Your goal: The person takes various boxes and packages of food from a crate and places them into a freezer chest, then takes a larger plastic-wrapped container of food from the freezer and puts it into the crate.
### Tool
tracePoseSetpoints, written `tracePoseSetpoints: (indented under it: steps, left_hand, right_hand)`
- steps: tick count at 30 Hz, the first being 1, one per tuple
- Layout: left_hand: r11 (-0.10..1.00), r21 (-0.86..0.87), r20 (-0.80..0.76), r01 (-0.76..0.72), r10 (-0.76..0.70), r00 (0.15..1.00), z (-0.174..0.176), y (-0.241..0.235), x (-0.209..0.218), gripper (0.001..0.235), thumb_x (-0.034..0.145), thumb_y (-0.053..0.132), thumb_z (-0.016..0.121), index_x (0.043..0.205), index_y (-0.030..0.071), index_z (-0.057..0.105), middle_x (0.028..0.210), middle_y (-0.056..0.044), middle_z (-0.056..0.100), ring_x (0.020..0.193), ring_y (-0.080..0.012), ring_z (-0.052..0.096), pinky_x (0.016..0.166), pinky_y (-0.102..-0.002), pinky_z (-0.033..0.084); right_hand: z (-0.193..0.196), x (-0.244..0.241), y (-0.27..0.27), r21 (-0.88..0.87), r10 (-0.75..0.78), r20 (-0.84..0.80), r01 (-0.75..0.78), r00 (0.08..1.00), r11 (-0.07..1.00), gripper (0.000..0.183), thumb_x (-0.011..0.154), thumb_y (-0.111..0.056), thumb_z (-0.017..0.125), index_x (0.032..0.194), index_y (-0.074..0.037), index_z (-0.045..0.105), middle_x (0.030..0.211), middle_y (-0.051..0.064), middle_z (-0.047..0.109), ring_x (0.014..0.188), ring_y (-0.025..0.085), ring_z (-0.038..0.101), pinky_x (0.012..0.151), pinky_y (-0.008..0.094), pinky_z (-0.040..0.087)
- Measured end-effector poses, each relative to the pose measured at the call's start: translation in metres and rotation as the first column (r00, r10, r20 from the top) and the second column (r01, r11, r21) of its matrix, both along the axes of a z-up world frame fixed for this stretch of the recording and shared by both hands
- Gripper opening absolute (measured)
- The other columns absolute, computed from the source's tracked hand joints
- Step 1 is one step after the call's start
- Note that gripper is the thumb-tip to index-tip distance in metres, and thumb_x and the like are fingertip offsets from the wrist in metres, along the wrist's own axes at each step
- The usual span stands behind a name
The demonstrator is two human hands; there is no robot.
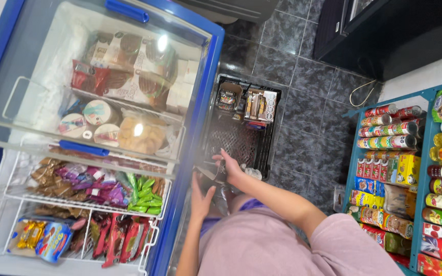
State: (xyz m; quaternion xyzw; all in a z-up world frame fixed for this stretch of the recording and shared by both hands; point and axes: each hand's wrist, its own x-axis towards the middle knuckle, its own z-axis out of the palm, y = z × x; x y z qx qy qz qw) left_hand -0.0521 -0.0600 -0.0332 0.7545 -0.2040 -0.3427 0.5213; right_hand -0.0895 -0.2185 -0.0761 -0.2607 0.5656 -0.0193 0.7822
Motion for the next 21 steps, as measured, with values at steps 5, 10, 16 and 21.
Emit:
tracePoseSetpoints:
  steps: [5,10,16,21]
  left_hand:
    - [0.992,-0.129,-0.08,0.005,-0.015,0.997,0.037,0.001,0.011,0.095,0.081,0.037,0.063,0.149,0.013,0.001,0.15,-0.021,0.015,0.134,-0.0371,0.024,0.111,-0.046,0.02]
    - [0.961,-0.142,0.072,0.239,-0.23,0.97,0.056,0.017,0.008,0.127,0.061,0.072,0.064,0.148,0.011,-0.005,0.153,-0.021,0.005,0.138,-0.0375,0.012,0.114,-0.047,0.011]
    - [0.998,-0.02,0.118,0.063,-0.06,0.991,0.041,0.022,-0.011,0.071,0.091,0.032,0.054,0.145,0.001,0.02,0.148,-0.017,0.027,0.135,-0.0282,0.027,0.114,-0.04,0.017]
    - [0.889,0.422,-0.147,-0.179,0.262,0.954,0.076,0.01,0.013,0.101,0.08,0.073,0.047,0.134,-0.011,0.034,0.136,-0.031,0.038,0.133,-0.0325,0.033,0.115,-0.04,0.018]
  right_hand:
    - [0.018,0.006,0.037,-0.236,0.086,0.082,-0.065,0.993,0.97,0.047,0.089,-0.054,0.055,0.107,-0.012,0.067,0.093,0.011,0.06,0.093,0.021,0.056,0.086,0.038,0.044]
    - [0.014,0.001,0.059,-0.163,-0.074,0.27,0.122,0.96,0.979,0.036,0.094,-0.036,0.049,0.118,-0.012,0.058,0.118,0.013,0.06,0.111,0.023,0.054,0.1,0.038,0.035]
    - [0.025,-0.018,0.063,-0.868,0.596,-0.029,-0.316,0.802,0.382,0.05,0.09,-0.017,0.053,0.134,0.001,0.039,0.124,0.023,0.05,0.121,0.034,0.044,0.106,0.047,0.03]
    - [0.055,-0.027,0.047,-0.831,0.73,0.16,-0.308,0.664,0.463,0.036,0.096,-0.032,0.043,0.126,-0.012,0.047,0.111,0.009,0.056,0.11,0.021,0.053,0.096,0.039,0.04]
